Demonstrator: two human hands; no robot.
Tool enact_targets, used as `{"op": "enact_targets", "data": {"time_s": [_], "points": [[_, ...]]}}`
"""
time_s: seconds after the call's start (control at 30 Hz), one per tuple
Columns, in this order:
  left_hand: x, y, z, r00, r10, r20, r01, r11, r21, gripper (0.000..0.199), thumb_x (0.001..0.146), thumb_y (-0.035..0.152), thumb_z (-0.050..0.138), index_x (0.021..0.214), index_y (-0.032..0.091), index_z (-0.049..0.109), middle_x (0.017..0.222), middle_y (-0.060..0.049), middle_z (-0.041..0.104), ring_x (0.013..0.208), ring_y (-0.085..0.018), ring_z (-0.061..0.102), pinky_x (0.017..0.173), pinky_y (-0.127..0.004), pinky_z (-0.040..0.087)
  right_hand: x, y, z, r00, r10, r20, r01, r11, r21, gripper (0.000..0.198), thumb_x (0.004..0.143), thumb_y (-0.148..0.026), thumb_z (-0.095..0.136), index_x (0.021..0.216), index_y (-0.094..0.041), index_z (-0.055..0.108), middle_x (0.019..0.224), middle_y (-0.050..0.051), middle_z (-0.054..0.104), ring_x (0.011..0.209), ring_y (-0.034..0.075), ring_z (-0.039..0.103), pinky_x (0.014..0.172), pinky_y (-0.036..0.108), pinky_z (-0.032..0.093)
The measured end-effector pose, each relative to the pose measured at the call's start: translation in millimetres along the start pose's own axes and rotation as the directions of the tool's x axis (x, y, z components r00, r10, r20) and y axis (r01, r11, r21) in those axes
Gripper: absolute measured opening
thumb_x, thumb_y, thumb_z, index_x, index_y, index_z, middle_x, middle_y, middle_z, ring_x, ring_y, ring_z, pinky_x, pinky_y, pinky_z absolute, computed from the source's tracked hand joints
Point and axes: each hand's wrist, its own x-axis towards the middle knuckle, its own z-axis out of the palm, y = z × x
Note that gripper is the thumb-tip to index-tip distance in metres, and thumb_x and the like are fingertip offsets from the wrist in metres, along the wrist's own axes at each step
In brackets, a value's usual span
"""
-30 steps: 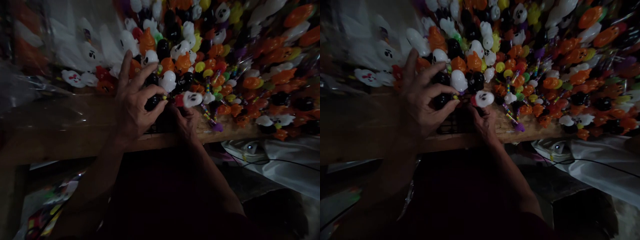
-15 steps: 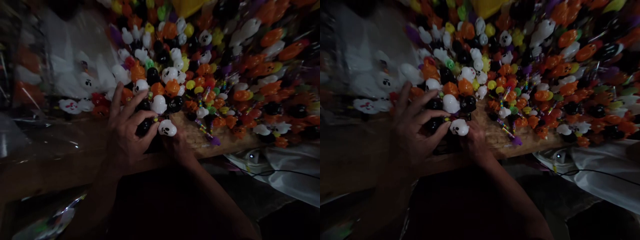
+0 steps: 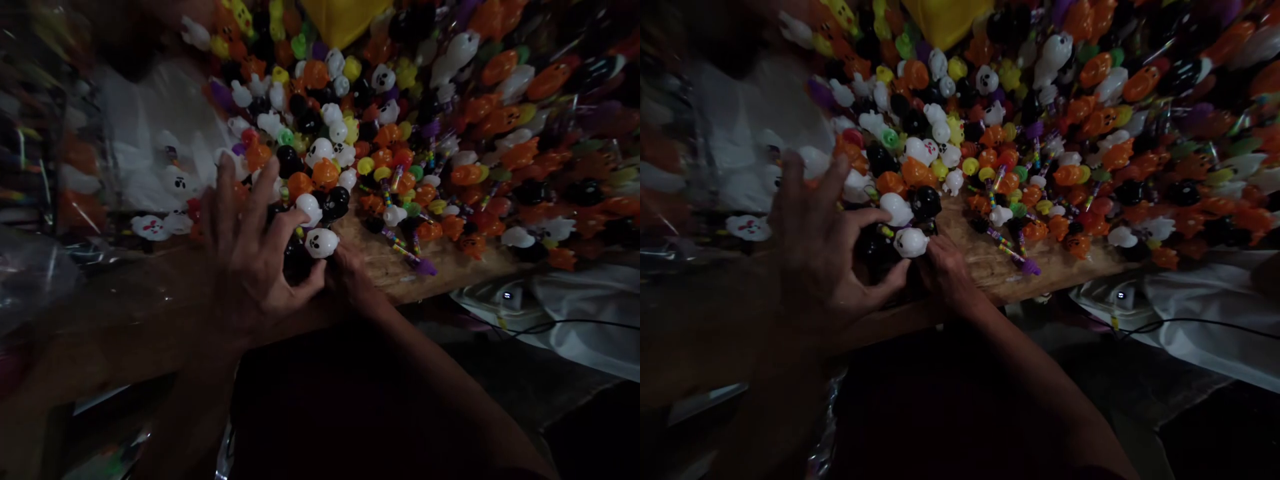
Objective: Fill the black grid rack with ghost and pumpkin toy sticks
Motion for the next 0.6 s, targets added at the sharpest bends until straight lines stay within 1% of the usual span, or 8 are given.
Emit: {"op": "enact_targets", "data": {"time_s": [0.07, 0.17, 0.23, 0.3, 0.37, 0.4, 0.47, 0.6], "points": [[4.5, 0.2, 1.2, 0.998, 0.039, 0.048, -0.039, 0.999, 0.0, 0.045, 0.078, 0.042, 0.081, 0.119, 0.031, 0.068, 0.166, -0.002, 0.038, 0.158, -0.047, 0.019, 0.13, -0.072, 0.02, -0.2, -1.5, -1.0, 1.0, 0.003, -0.001, -0.003, 1.0, 0.006, 0.012, 0.098, -0.027, 0.051, 0.093, -0.021, 0.06, 0.09, 0.007, 0.065, 0.087, 0.022, 0.062, 0.078, 0.035, 0.053], [8.8, -7.0, 5.0, 0.994, 0.072, 0.085, -0.072, 0.997, -0.003, 0.032, 0.082, 0.039, 0.079, 0.112, 0.036, 0.071, 0.162, 0.002, 0.045, 0.155, -0.044, 0.028, 0.127, -0.074, 0.027, 0.6, -6.3, -3.6, 1.0, -0.009, 0.006, 0.009, 1.0, 0.0, 0.009, 0.097, -0.023, 0.05, 0.093, -0.021, 0.058, 0.093, 0.008, 0.065, 0.09, 0.022, 0.062, 0.08, 0.035, 0.054], [8.6, -14.2, 8.6, 0.991, 0.11, 0.078, -0.111, 0.994, 0.009, 0.031, 0.083, 0.038, 0.079, 0.113, 0.038, 0.07, 0.16, 0.004, 0.048, 0.153, -0.043, 0.035, 0.124, -0.072, 0.033, 1.6, -9.1, -4.9, 1.0, -0.021, 0.018, 0.021, 0.999, -0.036, 0.01, 0.097, -0.02, 0.048, 0.091, -0.021, 0.056, 0.091, 0.008, 0.065, 0.087, 0.021, 0.062, 0.079, 0.034, 0.054], [6.4, -19.5, 12.6, 0.987, 0.152, 0.049, -0.155, 0.987, 0.052, 0.034, 0.083, 0.039, 0.078, 0.117, 0.037, 0.069, 0.159, 0.003, 0.049, 0.15, -0.043, 0.04, 0.122, -0.07, 0.039, 2.2, -10.5, -5.1, 0.999, -0.003, 0.038, 0.006, 0.996, -0.087, 0.01, 0.098, -0.019, 0.048, 0.092, -0.021, 0.056, 0.091, 0.008, 0.065, 0.087, 0.021, 0.062, 0.081, 0.035, 0.054], [3.3, -20.5, 16.5, 0.991, 0.137, 0.012, -0.137, 0.989, 0.059, 0.039, 0.084, 0.038, 0.076, 0.122, 0.038, 0.066, 0.157, 0.003, 0.051, 0.148, -0.041, 0.043, 0.121, -0.066, 0.043, 2.2, -10.6, -4.3, 0.998, 0.018, 0.059, -0.01, 0.992, -0.128, 0.01, 0.099, -0.021, 0.048, 0.094, -0.021, 0.057, 0.093, 0.009, 0.065, 0.089, 0.023, 0.061, 0.083, 0.037, 0.054], [1.9, -19.4, 18.2, 0.994, 0.106, -0.005, -0.105, 0.993, 0.046, 0.04, 0.085, 0.037, 0.074, 0.124, 0.039, 0.065, 0.156, 0.004, 0.053, 0.148, -0.04, 0.044, 0.121, -0.065, 0.043, 2.1, -10.5, -3.5, 0.997, 0.029, 0.068, -0.019, 0.99, -0.142, 0.011, 0.1, -0.023, 0.048, 0.095, -0.021, 0.057, 0.093, 0.01, 0.065, 0.089, 0.023, 0.061, 0.083, 0.038, 0.054], [-0.1, -15.4, 21.3, 0.999, 0.047, -0.025, -0.047, 0.999, 0.007, 0.042, 0.085, 0.034, 0.072, 0.126, 0.042, 0.064, 0.155, 0.005, 0.053, 0.148, -0.038, 0.045, 0.122, -0.063, 0.042, 1.7, -10.2, -1.4, 0.995, 0.048, 0.083, -0.035, 0.988, -0.15, 0.012, 0.101, -0.025, 0.047, 0.095, -0.02, 0.057, 0.094, 0.011, 0.065, 0.089, 0.024, 0.06, 0.081, 0.038, 0.053], [0.9, -9.2, 26.1, 1.0, 0.017, -0.014, -0.017, 1.0, -0.023, 0.048, 0.086, 0.038, 0.066, 0.132, 0.05, 0.061, 0.155, 0.011, 0.052, 0.149, -0.038, 0.044, 0.125, -0.064, 0.037, 1.1, -9.3, 2.4, 0.992, 0.073, 0.101, -0.059, 0.989, -0.132, 0.018, 0.103, -0.026, 0.043, 0.096, -0.019, 0.058, 0.099, 0.012, 0.066, 0.092, 0.023, 0.059, 0.083, 0.036, 0.052]]}}
